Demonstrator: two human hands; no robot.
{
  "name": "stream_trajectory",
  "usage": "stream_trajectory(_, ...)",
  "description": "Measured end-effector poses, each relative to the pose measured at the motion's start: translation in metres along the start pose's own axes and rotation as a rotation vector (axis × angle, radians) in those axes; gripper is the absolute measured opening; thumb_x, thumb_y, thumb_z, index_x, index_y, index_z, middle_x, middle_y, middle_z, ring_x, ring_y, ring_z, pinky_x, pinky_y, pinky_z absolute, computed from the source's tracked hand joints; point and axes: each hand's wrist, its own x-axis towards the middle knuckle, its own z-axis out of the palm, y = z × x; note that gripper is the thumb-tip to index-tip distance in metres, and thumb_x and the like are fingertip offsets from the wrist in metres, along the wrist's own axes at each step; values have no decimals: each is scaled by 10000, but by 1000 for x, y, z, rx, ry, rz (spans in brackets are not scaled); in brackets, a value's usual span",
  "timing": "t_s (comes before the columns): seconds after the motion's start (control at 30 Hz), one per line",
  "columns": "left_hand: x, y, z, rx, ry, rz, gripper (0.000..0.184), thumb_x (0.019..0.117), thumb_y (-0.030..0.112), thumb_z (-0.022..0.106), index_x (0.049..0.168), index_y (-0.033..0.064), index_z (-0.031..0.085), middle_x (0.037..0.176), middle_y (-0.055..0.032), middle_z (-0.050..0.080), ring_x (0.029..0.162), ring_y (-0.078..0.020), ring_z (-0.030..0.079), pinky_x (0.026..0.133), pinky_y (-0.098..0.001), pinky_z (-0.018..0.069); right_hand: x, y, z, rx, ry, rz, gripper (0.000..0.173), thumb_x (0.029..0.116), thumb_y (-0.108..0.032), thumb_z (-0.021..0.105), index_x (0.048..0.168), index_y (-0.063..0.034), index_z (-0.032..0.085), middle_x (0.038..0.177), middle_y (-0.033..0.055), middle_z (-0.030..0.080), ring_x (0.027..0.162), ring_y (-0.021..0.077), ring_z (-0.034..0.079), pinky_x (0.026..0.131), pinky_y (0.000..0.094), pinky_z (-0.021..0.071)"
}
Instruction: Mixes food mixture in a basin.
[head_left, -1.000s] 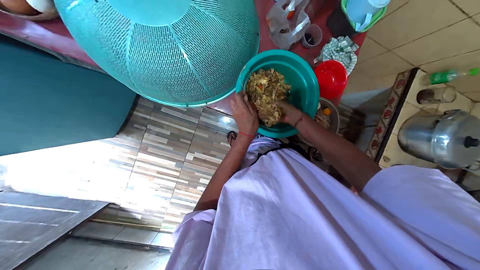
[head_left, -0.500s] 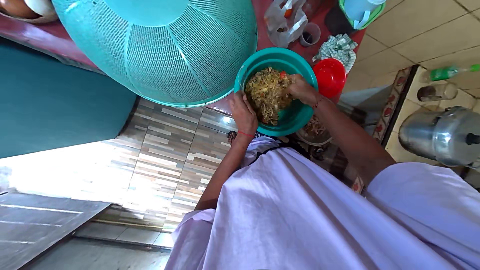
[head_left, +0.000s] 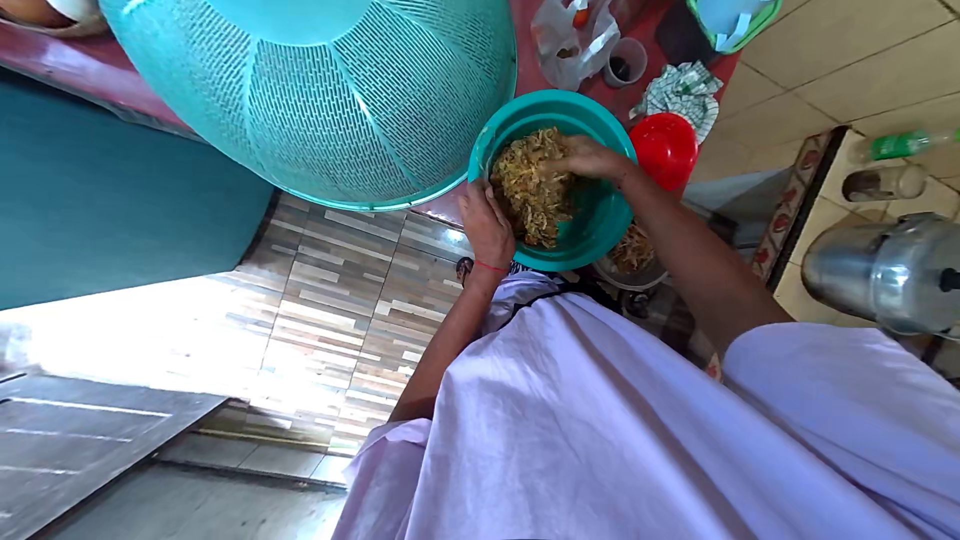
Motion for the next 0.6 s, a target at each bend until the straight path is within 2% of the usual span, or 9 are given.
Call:
stream_trajectory(0.07, 1, 0, 1, -1, -6, -2, 318, 1100, 125, 378, 1222, -90, 576, 1079, -274, 635, 1023, -402, 622, 923, -462, 504, 10, 3, 8, 176, -3, 47, 717, 912, -501, 734, 1438, -42, 568, 1425, 206, 590, 1348, 337, 545, 1147, 563, 409)
stream_trajectory(0.17, 1, -1, 3, 13, 26, 11, 316, 1096, 124, 381, 1214, -90, 582, 1084, -276, 635, 1039, -401, 622, 937, -457, 501, 10, -5, 19, 307, -56, 84, 675, 919, -421, 744, 1466, -79, 546, 1460, 170, 569, 1369, 297, 526, 1155, 532, 406)
stream_trajectory(0.23, 1, 0, 4, 28, 32, 18, 317, 1095, 121, 380, 1210, -95, 582, 1083, -278, 638, 1043, -405, 625, 939, -462, 501, 5, -10, 26, 344, -122, 155, 686, 927, -382, 744, 1493, -76, 508, 1467, 192, 553, 1349, 333, 532, 1110, 577, 429)
stream_trajectory(0.3, 2, 1, 2, 34, 18, 1, 326, 1098, 129, 375, 1222, -98, 573, 1090, -283, 631, 1045, -413, 620, 939, -472, 495, 1, -15, 32, 372, -182, 227, 729, 890, -360, 777, 1511, -120, 480, 1407, 220, 572, 1230, 397, 589, 934, 652, 509)
stream_trajectory(0.37, 0, 2, 0, 44, -4, -11, 345, 1102, 142, 366, 1240, -102, 568, 1109, -285, 634, 1066, -418, 620, 954, -478, 495, -8, -15, 39, 379, -230, 259, 772, 856, -273, 805, 1528, -142, 447, 1378, 242, 572, 1149, 436, 609, 821, 657, 537)
stream_trajectory(0.43, 1, 2, 2, 48, 19, 10, 346, 1105, 143, 362, 1228, -102, 573, 1097, -285, 638, 1058, -416, 625, 951, -480, 495, -13, -14, 42, 315, -230, 218, 802, 829, -181, 832, 1526, -109, 442, 1394, 243, 565, 1189, 424, 595, 868, 639, 530)
stream_trajectory(0.5, 0, 1, 1, 49, 21, 9, 350, 1104, 138, 357, 1226, -110, 571, 1105, -299, 633, 1066, -426, 624, 953, -485, 495, -23, -15, 44, 238, -201, 138, 751, 832, -81, 816, 1502, -44, 477, 1447, 240, 546, 1319, 387, 539, 1062, 601, 451)
stream_trajectory(0.53, 1, 2, -1, 49, 10, 0, 351, 1103, 139, 354, 1232, -109, 566, 1115, -301, 628, 1075, -428, 618, 959, -487, 490, -27, -13, 45, 198, -184, 97, 686, 847, -25, 768, 1477, -13, 499, 1443, 257, 544, 1335, 394, 526, 1091, 600, 425)
stream_trajectory(0.6, 0, 2, -3, 44, -21, -23, 354, 1103, 141, 350, 1249, -107, 557, 1132, -300, 624, 1092, -430, 614, 972, -491, 489, -33, -7, 46, 130, -124, 22, 597, 835, -2, 743, 1402, 37, 560, 1360, 290, 590, 1278, 423, 565, 1063, 626, 438)
